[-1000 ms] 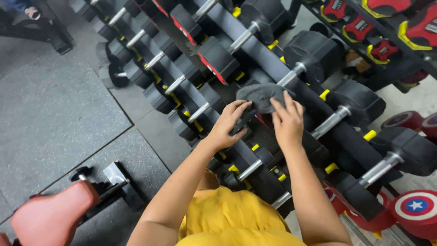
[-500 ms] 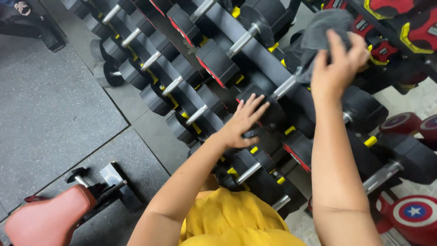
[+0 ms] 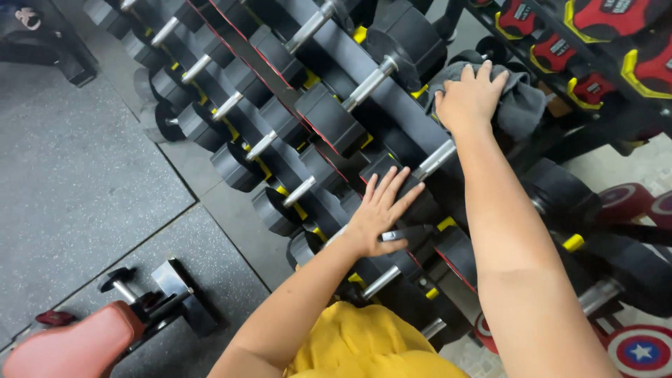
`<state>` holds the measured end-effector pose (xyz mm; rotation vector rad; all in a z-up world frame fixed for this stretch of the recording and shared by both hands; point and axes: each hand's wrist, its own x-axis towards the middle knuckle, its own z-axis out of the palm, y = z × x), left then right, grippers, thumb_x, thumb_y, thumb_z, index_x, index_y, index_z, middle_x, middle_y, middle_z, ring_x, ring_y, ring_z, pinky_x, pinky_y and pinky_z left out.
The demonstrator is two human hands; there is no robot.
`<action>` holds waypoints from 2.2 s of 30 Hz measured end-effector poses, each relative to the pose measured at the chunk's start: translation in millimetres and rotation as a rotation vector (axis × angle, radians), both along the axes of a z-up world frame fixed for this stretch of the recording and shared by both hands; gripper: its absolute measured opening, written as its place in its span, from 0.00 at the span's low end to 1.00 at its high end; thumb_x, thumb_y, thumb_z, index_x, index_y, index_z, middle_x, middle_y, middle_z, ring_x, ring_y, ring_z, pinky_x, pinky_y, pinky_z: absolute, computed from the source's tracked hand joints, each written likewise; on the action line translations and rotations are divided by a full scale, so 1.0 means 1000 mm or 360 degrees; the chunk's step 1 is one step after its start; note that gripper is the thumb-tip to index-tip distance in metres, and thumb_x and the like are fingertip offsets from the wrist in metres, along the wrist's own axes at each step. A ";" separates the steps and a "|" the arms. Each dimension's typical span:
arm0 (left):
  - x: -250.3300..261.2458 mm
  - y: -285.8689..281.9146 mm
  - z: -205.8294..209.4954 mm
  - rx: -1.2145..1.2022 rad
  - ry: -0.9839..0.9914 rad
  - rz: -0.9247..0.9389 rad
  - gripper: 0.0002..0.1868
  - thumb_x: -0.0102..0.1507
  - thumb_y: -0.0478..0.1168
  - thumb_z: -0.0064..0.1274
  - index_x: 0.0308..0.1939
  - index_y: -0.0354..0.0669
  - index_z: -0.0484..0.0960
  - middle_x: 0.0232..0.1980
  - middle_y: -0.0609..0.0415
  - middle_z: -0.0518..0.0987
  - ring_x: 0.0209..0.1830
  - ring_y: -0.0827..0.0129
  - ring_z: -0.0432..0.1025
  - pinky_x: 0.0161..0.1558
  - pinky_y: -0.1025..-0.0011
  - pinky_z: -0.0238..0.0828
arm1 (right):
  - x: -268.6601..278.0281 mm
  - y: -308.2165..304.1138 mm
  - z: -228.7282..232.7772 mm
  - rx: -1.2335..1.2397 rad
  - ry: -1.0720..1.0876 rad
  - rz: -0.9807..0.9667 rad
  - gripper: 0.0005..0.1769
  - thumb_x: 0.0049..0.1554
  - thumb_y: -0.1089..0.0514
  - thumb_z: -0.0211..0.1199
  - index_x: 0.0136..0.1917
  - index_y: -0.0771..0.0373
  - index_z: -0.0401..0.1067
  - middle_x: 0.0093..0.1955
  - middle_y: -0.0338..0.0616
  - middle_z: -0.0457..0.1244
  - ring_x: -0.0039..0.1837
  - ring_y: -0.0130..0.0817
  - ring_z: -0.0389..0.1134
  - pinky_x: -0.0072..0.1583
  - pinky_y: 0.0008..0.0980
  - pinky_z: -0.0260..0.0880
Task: Cleaning and wiping down dumbbells on a rack in a gym.
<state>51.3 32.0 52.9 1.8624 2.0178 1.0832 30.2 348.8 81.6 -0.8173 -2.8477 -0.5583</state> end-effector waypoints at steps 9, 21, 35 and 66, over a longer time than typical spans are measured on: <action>0.009 -0.001 0.017 -0.0286 0.0199 0.0085 0.69 0.44 0.60 0.69 0.81 0.52 0.45 0.84 0.39 0.42 0.84 0.42 0.37 0.77 0.38 0.36 | -0.032 0.002 -0.009 0.0095 -0.0535 -0.0171 0.28 0.64 0.39 0.50 0.60 0.58 0.81 0.70 0.48 0.65 0.77 0.57 0.53 0.73 0.65 0.41; 0.009 0.002 0.017 -0.0312 0.0274 0.0139 0.69 0.45 0.62 0.69 0.81 0.53 0.42 0.83 0.40 0.41 0.84 0.43 0.37 0.76 0.37 0.34 | 0.078 -0.046 0.002 0.0024 0.0640 0.0364 0.17 0.55 0.56 0.70 0.59 0.51 0.81 0.77 0.47 0.63 0.80 0.52 0.55 0.76 0.62 0.49; 0.012 -0.002 0.021 -0.0296 0.0168 0.0106 0.69 0.44 0.59 0.70 0.81 0.51 0.44 0.83 0.38 0.43 0.84 0.41 0.36 0.76 0.35 0.32 | 0.068 -0.032 0.003 0.0077 0.0500 0.0074 0.19 0.65 0.48 0.62 0.67 0.53 0.77 0.78 0.53 0.60 0.78 0.61 0.53 0.73 0.70 0.49; 0.017 0.001 0.017 -0.0304 0.0177 0.0167 0.69 0.44 0.59 0.70 0.81 0.53 0.44 0.84 0.41 0.43 0.85 0.43 0.37 0.77 0.37 0.34 | 0.019 -0.036 0.008 0.0144 -0.0017 0.0199 0.14 0.57 0.48 0.69 0.54 0.52 0.82 0.64 0.44 0.67 0.77 0.48 0.58 0.79 0.62 0.44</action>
